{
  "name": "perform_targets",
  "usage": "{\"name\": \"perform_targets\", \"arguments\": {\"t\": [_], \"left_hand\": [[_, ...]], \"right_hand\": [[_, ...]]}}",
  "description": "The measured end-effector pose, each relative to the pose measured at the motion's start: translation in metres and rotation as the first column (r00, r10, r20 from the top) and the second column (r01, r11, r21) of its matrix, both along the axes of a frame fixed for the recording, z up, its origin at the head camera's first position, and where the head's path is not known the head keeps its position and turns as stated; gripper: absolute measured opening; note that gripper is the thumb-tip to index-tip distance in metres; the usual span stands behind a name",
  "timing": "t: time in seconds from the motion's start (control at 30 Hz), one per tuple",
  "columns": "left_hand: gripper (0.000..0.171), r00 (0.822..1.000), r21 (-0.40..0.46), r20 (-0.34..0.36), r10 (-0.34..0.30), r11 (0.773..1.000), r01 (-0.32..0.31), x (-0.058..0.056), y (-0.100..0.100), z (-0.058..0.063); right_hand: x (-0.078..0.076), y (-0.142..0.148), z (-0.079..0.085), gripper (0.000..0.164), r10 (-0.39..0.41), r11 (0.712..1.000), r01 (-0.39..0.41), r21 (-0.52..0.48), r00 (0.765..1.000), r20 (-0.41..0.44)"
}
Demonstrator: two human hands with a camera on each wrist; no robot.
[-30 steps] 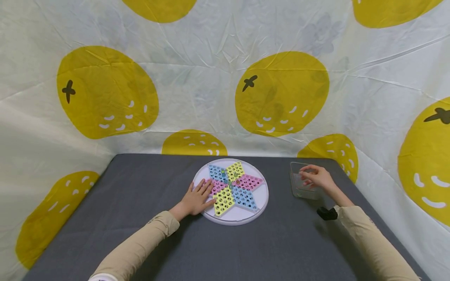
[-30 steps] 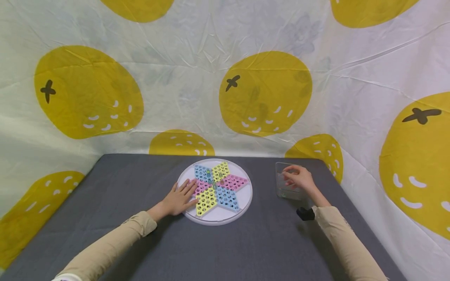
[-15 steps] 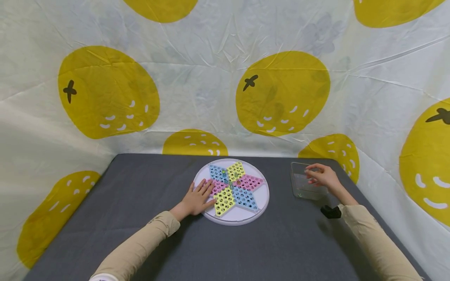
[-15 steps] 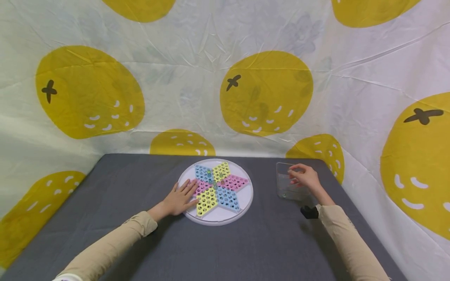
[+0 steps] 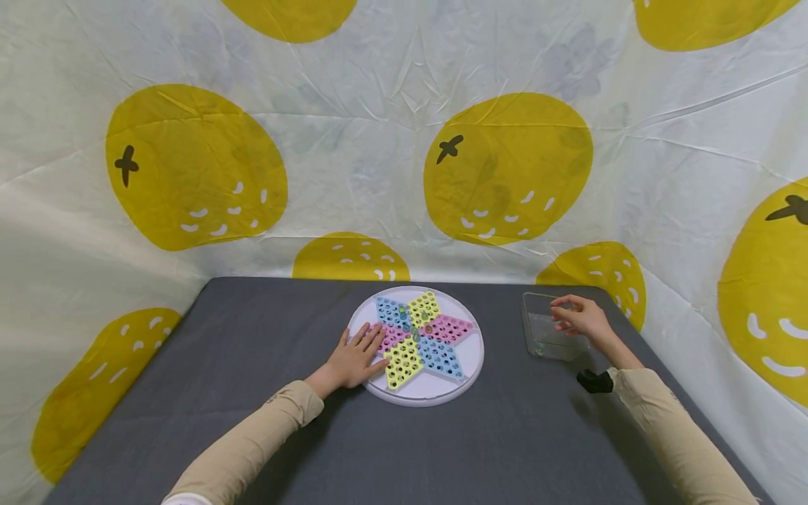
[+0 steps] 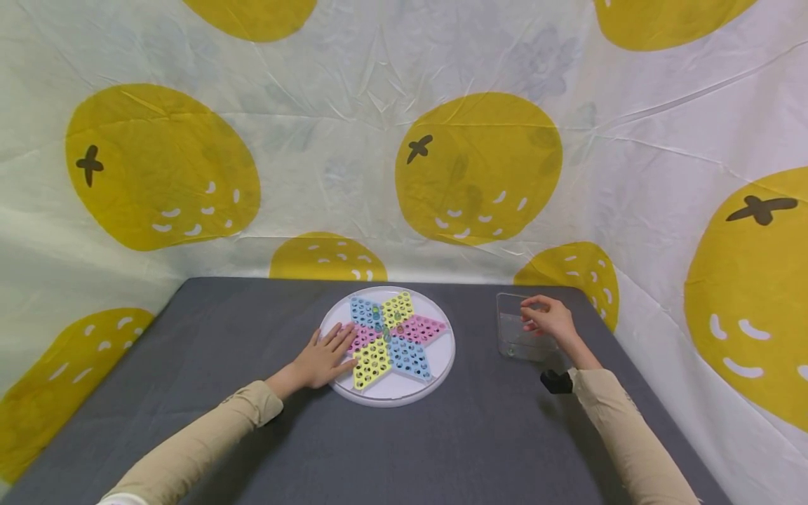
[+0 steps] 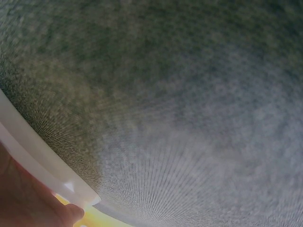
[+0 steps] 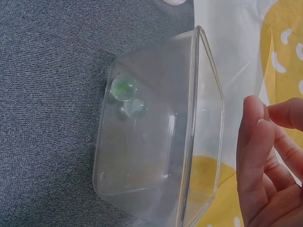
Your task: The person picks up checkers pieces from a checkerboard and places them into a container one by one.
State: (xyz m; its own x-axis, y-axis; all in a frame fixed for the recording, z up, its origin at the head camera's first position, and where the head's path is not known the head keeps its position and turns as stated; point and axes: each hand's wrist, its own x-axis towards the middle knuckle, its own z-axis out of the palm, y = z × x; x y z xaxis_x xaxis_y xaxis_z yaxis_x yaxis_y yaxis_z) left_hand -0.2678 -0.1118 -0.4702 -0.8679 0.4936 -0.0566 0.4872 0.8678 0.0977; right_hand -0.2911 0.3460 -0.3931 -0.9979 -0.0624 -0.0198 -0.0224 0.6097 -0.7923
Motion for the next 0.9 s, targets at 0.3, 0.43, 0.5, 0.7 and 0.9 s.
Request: {"name": "perform_targets", "arguments": {"t": [0.3,0.43,0.5,0.7,0.9], "left_hand": [[0.067,1.000,-0.029,-0.005,0.016,0.999,-0.016,0.001,0.001,0.001],[0.067,1.000,-0.027,-0.016,0.013,1.000,-0.014,0.000,0.001,0.000],[0.067,1.000,-0.024,-0.018,0.011,1.000,-0.012,0.000,0.001,-0.001],[0.068,1.000,-0.013,-0.008,0.005,1.000,-0.005,0.000,0.000,0.000],[0.067,1.000,-0.017,-0.011,0.005,1.000,-0.006,-0.002,0.000,-0.003]], "right_hand": [[0.003,-0.002,-0.001,0.042,-0.006,1.000,0.006,0.010,1.000,0.017],[0.004,-0.004,-0.001,0.043,-0.012,1.000,0.011,0.002,1.000,0.027],[0.005,-0.005,0.000,0.044,-0.014,1.000,0.014,0.006,0.999,0.031],[0.004,-0.007,-0.001,0.047,-0.008,1.000,0.008,0.014,0.999,0.038],[0.005,-0.014,-0.002,0.047,0.038,0.999,-0.038,0.017,0.999,0.025]]}}
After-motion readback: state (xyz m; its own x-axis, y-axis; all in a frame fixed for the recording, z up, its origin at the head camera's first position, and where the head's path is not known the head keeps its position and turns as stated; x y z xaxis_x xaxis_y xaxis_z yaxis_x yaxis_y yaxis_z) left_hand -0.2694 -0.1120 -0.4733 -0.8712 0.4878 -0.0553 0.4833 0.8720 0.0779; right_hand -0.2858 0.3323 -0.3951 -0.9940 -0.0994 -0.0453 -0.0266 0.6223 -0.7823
